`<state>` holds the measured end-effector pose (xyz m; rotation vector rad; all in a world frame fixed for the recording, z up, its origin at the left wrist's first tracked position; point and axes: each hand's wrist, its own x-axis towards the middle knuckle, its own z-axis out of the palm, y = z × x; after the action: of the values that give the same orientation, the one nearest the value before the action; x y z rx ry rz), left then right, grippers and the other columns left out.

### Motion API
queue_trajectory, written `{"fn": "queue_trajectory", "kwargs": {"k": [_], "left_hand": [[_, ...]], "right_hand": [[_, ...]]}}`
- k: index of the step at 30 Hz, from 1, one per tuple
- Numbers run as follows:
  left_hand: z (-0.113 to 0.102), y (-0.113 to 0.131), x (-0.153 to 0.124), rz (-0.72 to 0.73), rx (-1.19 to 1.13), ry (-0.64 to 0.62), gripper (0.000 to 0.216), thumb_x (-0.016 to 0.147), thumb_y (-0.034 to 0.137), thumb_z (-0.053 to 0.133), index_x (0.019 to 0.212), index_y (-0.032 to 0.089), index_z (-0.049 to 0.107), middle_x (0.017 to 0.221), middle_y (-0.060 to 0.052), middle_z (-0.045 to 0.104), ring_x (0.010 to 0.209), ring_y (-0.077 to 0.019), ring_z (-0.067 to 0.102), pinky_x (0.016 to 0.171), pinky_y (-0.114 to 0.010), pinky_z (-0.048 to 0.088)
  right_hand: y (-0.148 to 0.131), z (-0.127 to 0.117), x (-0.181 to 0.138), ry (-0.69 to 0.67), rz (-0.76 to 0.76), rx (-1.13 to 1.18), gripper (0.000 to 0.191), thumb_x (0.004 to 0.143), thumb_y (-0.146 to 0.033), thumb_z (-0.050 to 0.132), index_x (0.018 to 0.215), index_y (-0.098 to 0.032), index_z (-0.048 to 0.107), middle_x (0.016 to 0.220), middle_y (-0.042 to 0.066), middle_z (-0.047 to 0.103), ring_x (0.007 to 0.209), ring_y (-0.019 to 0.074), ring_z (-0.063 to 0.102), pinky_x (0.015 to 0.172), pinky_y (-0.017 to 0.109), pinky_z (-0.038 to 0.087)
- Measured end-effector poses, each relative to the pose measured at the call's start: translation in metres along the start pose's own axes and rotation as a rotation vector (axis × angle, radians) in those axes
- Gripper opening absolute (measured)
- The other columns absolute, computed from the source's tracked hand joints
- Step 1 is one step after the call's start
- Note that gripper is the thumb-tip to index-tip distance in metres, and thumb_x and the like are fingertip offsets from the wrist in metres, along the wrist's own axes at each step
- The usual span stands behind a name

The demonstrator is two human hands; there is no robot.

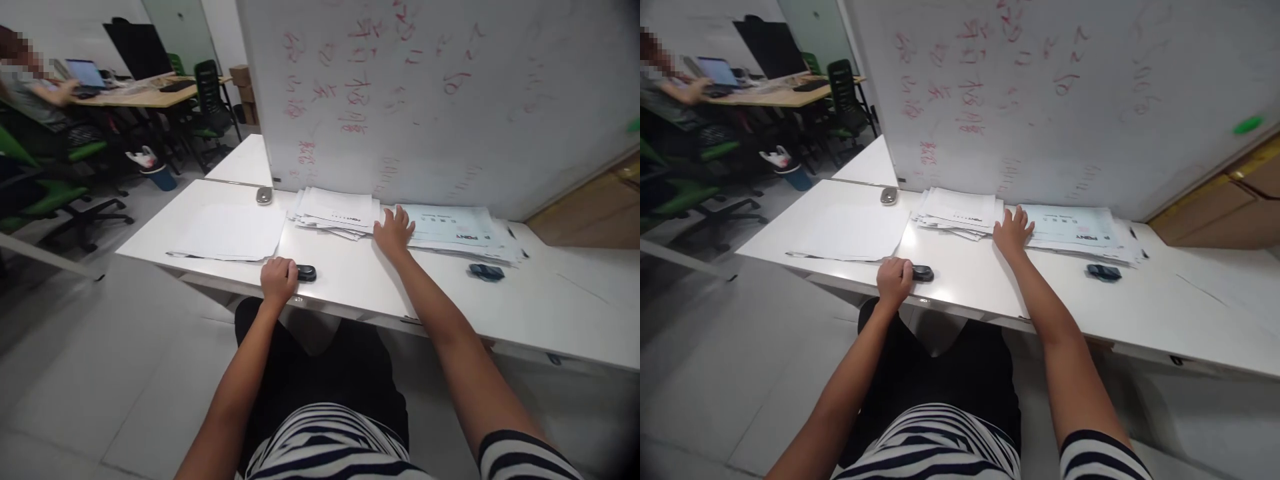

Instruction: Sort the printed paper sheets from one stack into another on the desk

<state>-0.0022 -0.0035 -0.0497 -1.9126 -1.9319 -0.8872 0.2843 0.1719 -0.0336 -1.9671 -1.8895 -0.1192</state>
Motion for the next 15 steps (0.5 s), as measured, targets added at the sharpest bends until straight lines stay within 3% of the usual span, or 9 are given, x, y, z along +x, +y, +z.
{"fn": "queue_trajectory", "kwargs": {"k": [4,8,15], "left_hand": [[0.002,-0.002,0.002,0.015,-0.025,0.006,0.028,0.092,0.027,0.039,0.077,0.020,0.061,0.073,-0.006,0.058,0.076,-0.0201,0.048,0.072,-0.033,0.031],[0.003,-0.002,0.003,0.029,-0.032,0.010,0.028,0.093,0.025,0.039,0.077,0.019,0.062,0.074,-0.006,0.059,0.075,-0.0197,0.048,0.072,-0.033,0.031],[0.001,0.001,0.005,0.024,0.001,0.025,0.030,0.093,0.025,0.037,0.077,0.019,0.061,0.073,-0.006,0.058,0.074,-0.0199,0.046,0.071,-0.033,0.031]], "right_hand": [[0.057,-0.018,-0.013,-0.019,0.057,-0.057,0.050,0.091,-0.039,0.036,0.137,-0.018,0.038,0.153,0.017,0.024,0.142,0.0327,0.013,0.108,0.061,0.014],[0.099,-0.025,-0.022,-0.115,0.149,-0.040,0.067,0.089,-0.054,0.037,0.144,-0.016,0.029,0.153,0.018,0.026,0.142,0.0326,0.018,0.109,0.062,0.012],[0.107,-0.026,-0.023,-0.155,0.195,0.025,0.075,0.085,-0.060,0.041,0.145,-0.016,0.028,0.154,0.016,0.028,0.141,0.0316,0.021,0.110,0.062,0.011]]}}
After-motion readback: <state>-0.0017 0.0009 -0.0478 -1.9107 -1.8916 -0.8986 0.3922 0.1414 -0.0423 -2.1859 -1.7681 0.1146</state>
